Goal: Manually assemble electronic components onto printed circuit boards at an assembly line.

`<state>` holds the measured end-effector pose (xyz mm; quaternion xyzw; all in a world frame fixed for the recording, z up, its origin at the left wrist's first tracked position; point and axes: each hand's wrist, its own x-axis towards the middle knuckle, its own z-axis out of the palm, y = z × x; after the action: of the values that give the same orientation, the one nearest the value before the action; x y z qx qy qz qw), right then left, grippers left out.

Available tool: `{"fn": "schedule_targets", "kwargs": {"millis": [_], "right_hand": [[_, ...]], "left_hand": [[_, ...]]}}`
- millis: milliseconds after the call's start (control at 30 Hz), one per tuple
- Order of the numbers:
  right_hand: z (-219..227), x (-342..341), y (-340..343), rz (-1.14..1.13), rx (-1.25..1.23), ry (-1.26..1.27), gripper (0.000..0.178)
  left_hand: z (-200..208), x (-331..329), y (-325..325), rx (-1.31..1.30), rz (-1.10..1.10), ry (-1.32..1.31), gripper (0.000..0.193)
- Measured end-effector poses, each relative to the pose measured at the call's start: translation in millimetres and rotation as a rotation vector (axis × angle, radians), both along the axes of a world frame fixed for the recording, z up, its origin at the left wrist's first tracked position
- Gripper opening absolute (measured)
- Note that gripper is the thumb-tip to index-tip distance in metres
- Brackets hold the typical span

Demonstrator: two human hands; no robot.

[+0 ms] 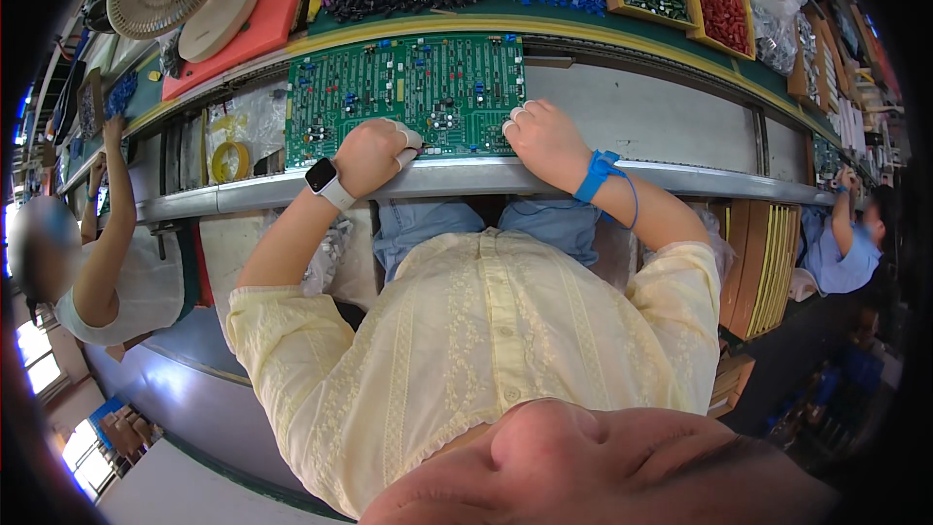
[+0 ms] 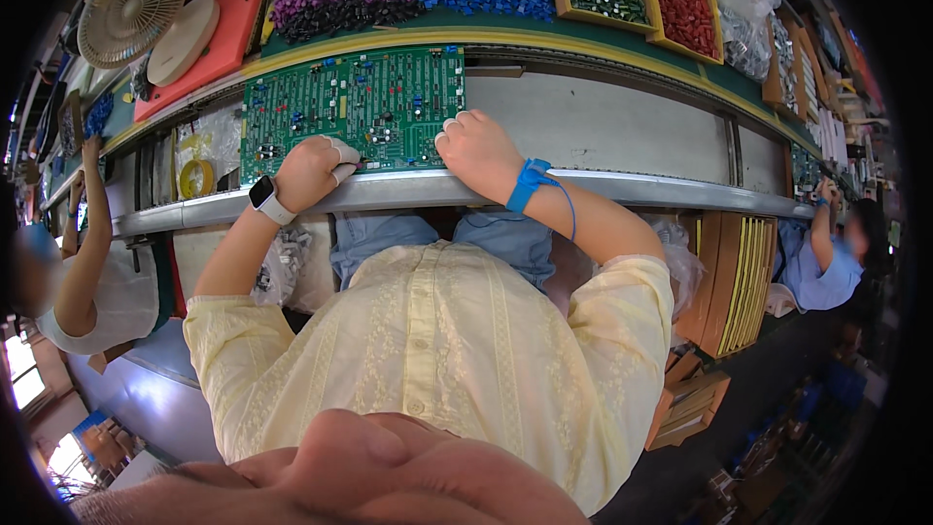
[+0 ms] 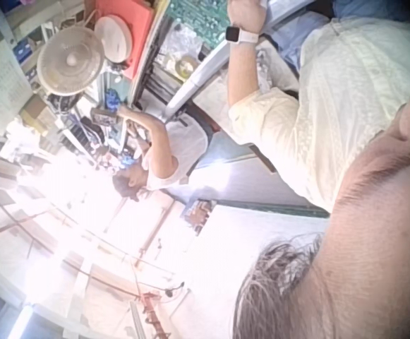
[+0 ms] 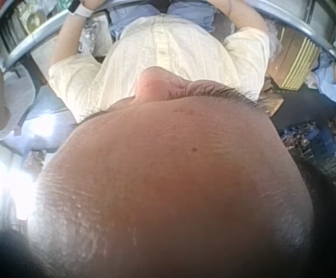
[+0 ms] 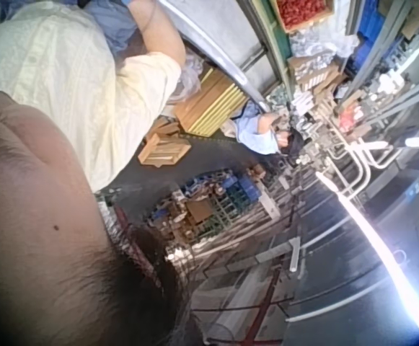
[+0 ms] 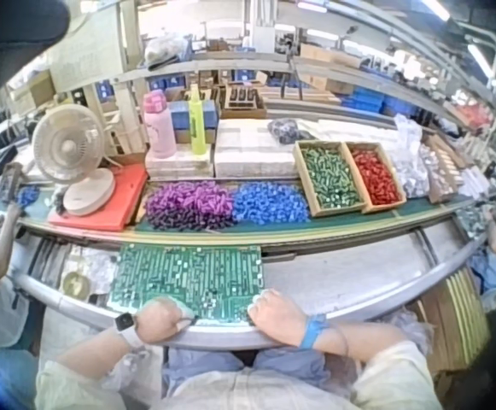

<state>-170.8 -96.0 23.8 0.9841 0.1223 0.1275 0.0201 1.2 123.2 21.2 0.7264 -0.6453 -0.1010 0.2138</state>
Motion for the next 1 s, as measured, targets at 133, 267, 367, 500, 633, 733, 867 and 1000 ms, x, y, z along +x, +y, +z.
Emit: {"fn": "schedule_targets", "kwargs": {"millis": [133,267,367,500,633,733,867,1000], "right_hand": [[2.7,1.0,-3.7,-0.011,0.086,0.077,0.004],[31.3,9.4,-31.1,-0.084,0.310,0.271,0.019],[34.6,41.0,-86.0,-0.258,0.311,0.164,0.018],[8.5,70.5,-133.2,-0.446,0.313,-0.013,0.015],[-11.3,98.3,-139.8,-0.456,0.289,-0.121,0.017],[-15.8,115.7,-132.3,-0.473,0.269,-0.077,0.019],[-15.1,120.8,-122.9,-0.537,0.244,-0.068,0.017],[-19.3,109.6,-128.3,-0.466,0.376,-0.104,0.015]], "left_hand": [[1.6,0.3,-3.3,-0.009,-0.031,-0.017,0.011],[7.5,-2.5,-3.9,0.022,-0.063,-0.038,0.013],[5.1,-1.3,-5.5,0.088,-0.082,-0.075,0.016],[37.6,2.1,-26.1,0.247,-0.044,-0.058,0.017],[38.7,27.1,-89.8,0.067,-0.103,0.118,0.019],[23.9,48.5,-159.0,0.020,0.040,-0.017,0.019],[1.4,67.5,-218.9,-0.078,0.188,-0.175,0.019],[-8.6,68.7,-239.6,-0.067,0.114,-0.278,0.019]]}}
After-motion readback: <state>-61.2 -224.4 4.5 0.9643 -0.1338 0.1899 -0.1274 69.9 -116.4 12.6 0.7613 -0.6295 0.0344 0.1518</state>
